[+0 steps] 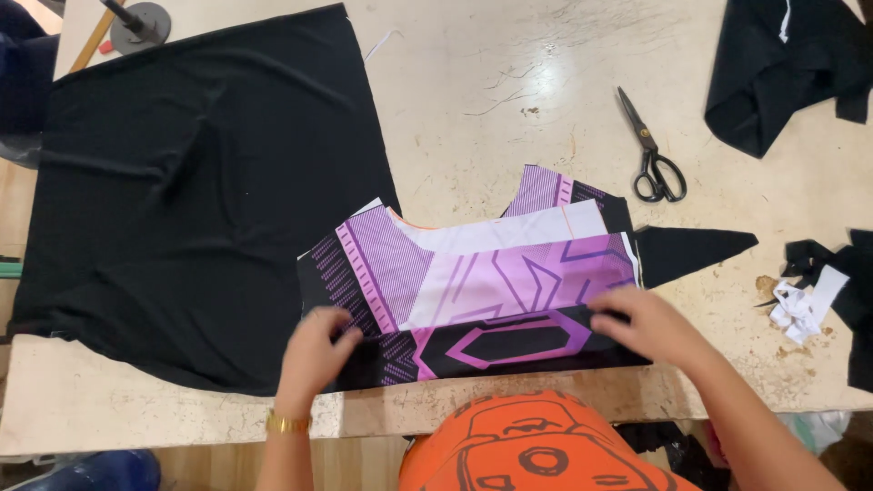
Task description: The person cuts a piece of black fabric using a purple patterned template and scissors. They then fold the cut fabric, tie it with a white ribbon, and place it with other similar bundles. The person also folds a larger piece of black fabric on the table.
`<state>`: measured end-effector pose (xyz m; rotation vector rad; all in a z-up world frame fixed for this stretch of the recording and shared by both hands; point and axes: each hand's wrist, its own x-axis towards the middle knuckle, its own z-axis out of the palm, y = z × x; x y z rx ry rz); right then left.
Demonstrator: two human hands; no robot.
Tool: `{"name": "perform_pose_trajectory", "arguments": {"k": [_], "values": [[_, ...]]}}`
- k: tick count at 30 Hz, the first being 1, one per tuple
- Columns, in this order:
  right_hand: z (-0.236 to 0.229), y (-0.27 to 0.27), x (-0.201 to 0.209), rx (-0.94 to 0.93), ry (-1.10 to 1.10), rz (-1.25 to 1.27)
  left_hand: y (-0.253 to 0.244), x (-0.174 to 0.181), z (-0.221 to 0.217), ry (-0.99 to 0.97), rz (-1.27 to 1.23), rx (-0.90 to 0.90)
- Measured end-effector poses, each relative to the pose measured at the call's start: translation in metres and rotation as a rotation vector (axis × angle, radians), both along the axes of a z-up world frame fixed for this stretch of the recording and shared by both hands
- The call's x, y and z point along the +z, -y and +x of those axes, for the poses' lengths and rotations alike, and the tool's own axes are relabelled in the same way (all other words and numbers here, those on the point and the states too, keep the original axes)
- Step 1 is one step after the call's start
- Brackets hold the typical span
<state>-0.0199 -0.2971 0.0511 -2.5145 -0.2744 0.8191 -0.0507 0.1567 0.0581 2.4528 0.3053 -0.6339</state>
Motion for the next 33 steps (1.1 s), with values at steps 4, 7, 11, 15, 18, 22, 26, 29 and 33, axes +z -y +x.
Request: {"name": "perform_pose_trajectory", "arguments": {"k": [4, 7, 11, 15, 18, 22, 26, 29, 33], "values": [[0.058, 0.009, -0.050, -0.038, 0.594, 0.058, -0.027, -0.045, 0.050, 0.593, 0.129, -0.068], [0.103, -0.004, -0.067, -0.046, 0.746, 0.012, -0.020, -0.057, 0.091, 0.712, 0.215, -0.080], [0.133, -0.030, -0.072, -0.021, 0.873, -0.090, -0.013, -0.089, 0.123, 0.649, 0.404, -0.124], [0.141, -0.021, -0.113, -0.079, 0.842, -0.223, -0.020, -0.127, 0.133, 0.737, 0.559, -0.196], [0.121, -0.014, -0.109, -0.074, 0.895, -0.230, -0.019, -0.121, 0.119, 0.825, 0.519, -0.193], [0.069, -0.001, -0.063, -0.026, 0.882, -0.166, -0.006, -0.047, 0.063, 0.781, 0.268, -0.173], [0.003, 0.015, -0.059, 0.043, 0.757, -0.263, -0.003, -0.024, -0.012, 0.523, 0.180, -0.202], [-0.038, 0.018, -0.083, 0.074, 0.640, -0.290, -0.007, -0.064, -0.050, 0.442, 0.316, -0.180], [-0.058, 0.006, -0.057, 0.096, 0.729, -0.113, 0.011, -0.047, -0.065, 0.581, 0.281, -0.150]]}}
